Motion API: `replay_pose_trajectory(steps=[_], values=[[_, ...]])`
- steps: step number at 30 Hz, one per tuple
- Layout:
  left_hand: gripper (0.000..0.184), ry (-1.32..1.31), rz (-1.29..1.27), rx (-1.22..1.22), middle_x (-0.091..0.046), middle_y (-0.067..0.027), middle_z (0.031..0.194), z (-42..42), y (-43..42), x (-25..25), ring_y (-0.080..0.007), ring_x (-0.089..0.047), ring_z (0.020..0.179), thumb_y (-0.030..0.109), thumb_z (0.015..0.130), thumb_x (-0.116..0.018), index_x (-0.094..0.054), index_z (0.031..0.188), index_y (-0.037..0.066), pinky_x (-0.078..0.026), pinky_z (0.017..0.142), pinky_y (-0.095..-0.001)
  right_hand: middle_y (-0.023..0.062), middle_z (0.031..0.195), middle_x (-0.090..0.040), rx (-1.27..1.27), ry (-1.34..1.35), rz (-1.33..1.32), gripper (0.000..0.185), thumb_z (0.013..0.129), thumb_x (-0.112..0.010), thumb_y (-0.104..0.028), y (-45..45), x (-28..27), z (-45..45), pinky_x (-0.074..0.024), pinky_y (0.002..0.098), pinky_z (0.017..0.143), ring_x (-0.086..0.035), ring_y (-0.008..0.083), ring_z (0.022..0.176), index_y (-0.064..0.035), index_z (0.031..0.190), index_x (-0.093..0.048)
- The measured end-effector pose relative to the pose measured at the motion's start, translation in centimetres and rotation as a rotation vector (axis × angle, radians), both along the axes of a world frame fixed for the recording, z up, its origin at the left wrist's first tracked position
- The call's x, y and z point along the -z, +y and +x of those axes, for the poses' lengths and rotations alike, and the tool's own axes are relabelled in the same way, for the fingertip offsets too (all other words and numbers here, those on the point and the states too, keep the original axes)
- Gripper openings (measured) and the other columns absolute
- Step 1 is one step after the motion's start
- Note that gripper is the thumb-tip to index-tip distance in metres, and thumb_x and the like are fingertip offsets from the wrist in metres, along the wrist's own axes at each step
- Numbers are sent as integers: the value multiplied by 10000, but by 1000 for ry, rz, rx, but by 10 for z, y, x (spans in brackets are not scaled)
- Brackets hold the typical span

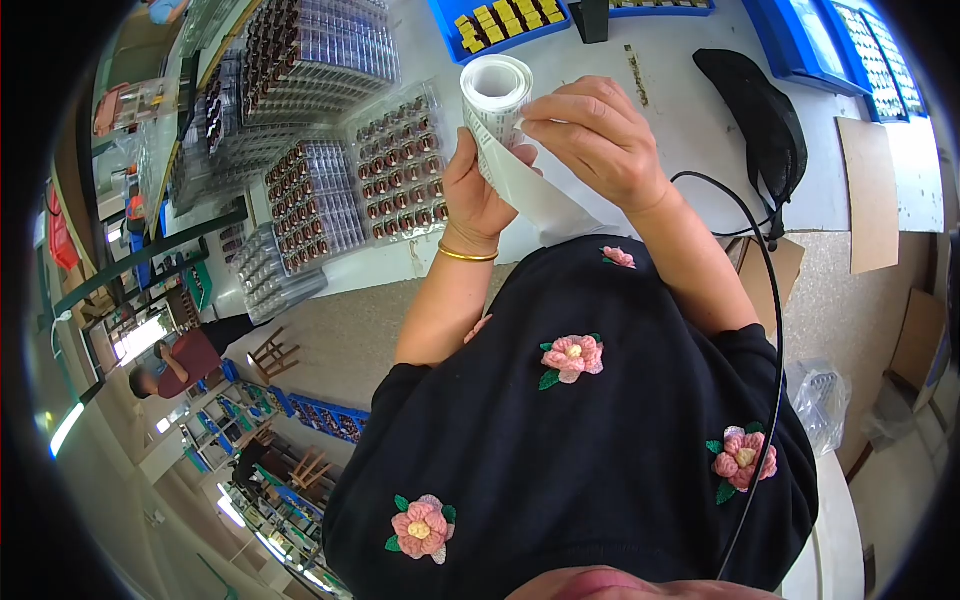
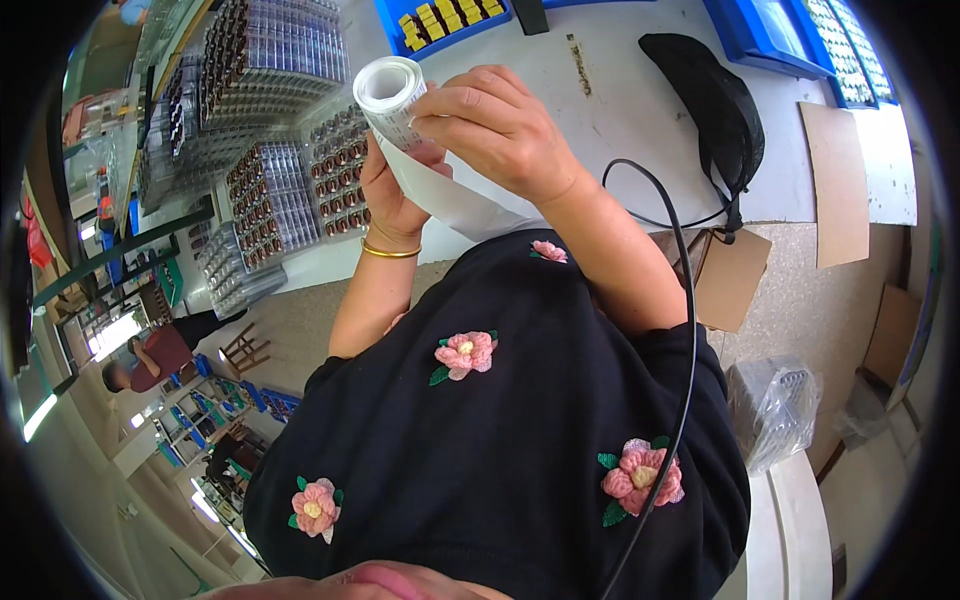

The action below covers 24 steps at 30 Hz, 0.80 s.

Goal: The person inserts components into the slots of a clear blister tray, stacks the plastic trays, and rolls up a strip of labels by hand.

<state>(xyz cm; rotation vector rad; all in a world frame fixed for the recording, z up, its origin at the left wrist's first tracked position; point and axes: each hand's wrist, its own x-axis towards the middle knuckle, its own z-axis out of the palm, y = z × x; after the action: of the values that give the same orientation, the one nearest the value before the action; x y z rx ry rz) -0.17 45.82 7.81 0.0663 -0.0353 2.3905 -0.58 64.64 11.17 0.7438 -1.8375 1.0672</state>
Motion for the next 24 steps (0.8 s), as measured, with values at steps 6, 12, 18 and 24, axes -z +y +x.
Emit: replay_pose_trajectory(steps=[6, 12, 18, 24], values=[[467, -121, -86, -62, -594, -139, 1219, 2, 0, -2, -230, -574, 1015, 400, 1029, -415, -518, 1336, 64, -507, 926, -416, 37, 994, -664, -13, 38, 2, 224, 645, -698, -49, -1, -2, 2, -501, 339, 759, -633, 218, 838, -29, 866, -660], [395, -196, -97, -84, -590, -134, 1212, 0, -5, -2, -227, -577, 1075, 319, 1025, -456, -532, 1298, 44, -532, 959, -374, 45, 1023, -673, -24, 38, 27, 212, 665, -706, -69, 0, -3, 1, -507, 330, 753, -646, 216, 865, -28, 867, -660], [382, -308, -79, -127, -588, -159, 1206, -2, -3, -3, -243, -584, 1095, 285, 1026, -455, -528, 1290, 20, -546, 949, -370, 38, 1051, -680, -14, 25, 48, 200, 672, -707, -66, 0, 0, 2, -507, 326, 753, -650, 214, 875, -36, 862, -651], [397, -176, -79, -80, -581, -178, 1242, 1, -4, -3, -270, -609, 1102, 281, 1031, -444, -514, 1297, -5, -546, 960, -404, 29, 984, -667, 1, -33, -15, 191, 697, -735, -40, -2, 1, 4, -504, 330, 743, -643, 211, 840, -59, 864, -645]])
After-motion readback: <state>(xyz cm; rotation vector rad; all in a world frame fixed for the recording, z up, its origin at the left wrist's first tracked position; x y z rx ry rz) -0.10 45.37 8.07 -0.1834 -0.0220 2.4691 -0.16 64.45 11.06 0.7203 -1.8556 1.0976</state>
